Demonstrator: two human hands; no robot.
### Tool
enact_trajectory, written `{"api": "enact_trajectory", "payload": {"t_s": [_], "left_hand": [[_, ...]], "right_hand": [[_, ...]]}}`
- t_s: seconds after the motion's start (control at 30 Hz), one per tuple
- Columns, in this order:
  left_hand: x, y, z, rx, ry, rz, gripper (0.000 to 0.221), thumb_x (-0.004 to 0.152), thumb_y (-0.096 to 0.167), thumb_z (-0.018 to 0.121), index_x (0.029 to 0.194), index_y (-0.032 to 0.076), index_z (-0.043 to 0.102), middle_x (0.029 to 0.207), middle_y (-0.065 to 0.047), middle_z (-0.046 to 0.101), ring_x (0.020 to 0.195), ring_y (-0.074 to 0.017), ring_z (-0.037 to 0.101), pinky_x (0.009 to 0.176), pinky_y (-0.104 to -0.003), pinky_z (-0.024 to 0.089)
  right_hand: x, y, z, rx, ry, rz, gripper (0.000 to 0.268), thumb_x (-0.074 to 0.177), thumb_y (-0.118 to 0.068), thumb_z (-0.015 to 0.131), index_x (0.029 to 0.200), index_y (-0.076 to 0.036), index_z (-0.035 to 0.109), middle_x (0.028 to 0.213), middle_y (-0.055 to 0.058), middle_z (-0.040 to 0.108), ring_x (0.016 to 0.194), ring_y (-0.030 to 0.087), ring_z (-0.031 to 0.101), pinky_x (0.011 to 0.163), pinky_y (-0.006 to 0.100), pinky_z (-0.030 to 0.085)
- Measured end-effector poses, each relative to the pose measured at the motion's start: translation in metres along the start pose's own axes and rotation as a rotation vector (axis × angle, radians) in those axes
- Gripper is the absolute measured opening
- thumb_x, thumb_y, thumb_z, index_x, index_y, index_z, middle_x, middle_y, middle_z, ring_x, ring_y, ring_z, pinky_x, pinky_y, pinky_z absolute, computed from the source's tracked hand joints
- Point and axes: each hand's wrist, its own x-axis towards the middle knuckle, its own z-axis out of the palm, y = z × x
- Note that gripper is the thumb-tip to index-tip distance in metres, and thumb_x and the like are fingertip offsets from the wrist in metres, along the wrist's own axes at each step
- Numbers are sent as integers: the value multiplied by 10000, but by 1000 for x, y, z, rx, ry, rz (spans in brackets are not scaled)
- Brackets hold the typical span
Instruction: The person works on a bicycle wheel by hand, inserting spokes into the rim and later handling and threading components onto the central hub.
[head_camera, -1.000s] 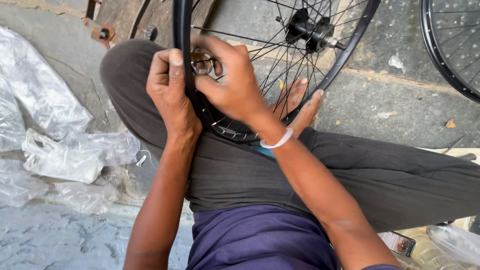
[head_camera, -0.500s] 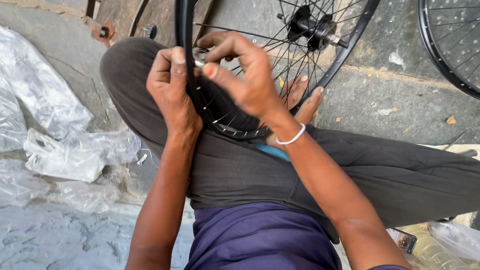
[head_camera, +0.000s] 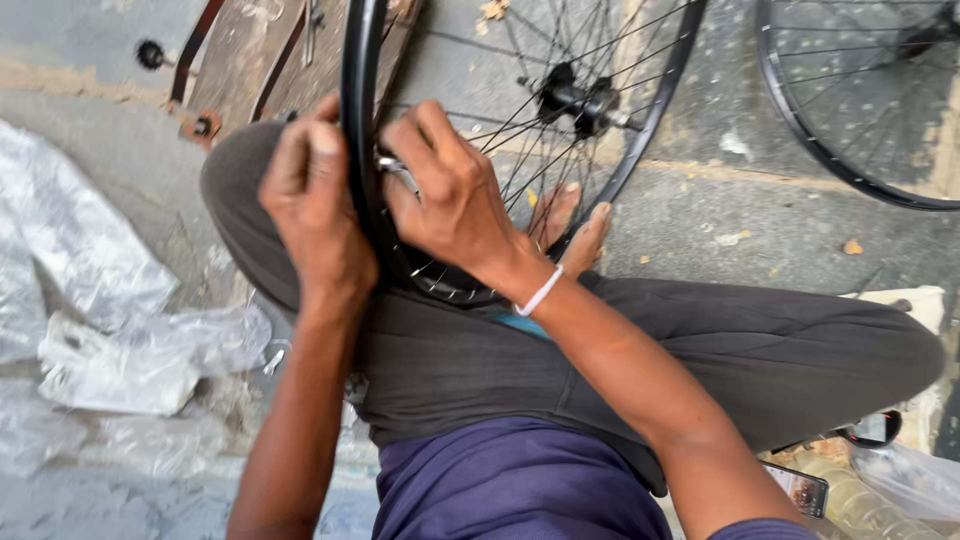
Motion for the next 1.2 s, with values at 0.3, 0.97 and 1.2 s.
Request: {"api": "enact_trajectory", "payload": {"t_s": [0.3,0.97,1.2], "left_hand": [[0,5,12,133,-45,43,511,1066,320,653,1431,-35,613,877,2,634,703,-74,581,602,-231,465],[-63,-4,17,-115,158,-181,324,1017,316,717,1152,24,676,881,-21,626,770,-93,597,715,-252,502],[-61,-10,10,-175,99,-170,280,1058,316,720,1020,54,630,967,-22,684,841,-69,569,786,-232,466]], "right_hand": [[-18,-10,-30,306,-105,137,175,973,-159,654,1082,-30,700,1064,116,748,1001,263,750,946,382,574],[-56,-12,-49,105,48,109,301,982,-144,720,1263,-41,688,1215,125,735,1173,253,696,1103,425,404],[-29,0,-66,523,-276,93,431,971,-167,709,1360,-15,603,1287,150,683,1235,279,665,1118,380,496]]}}
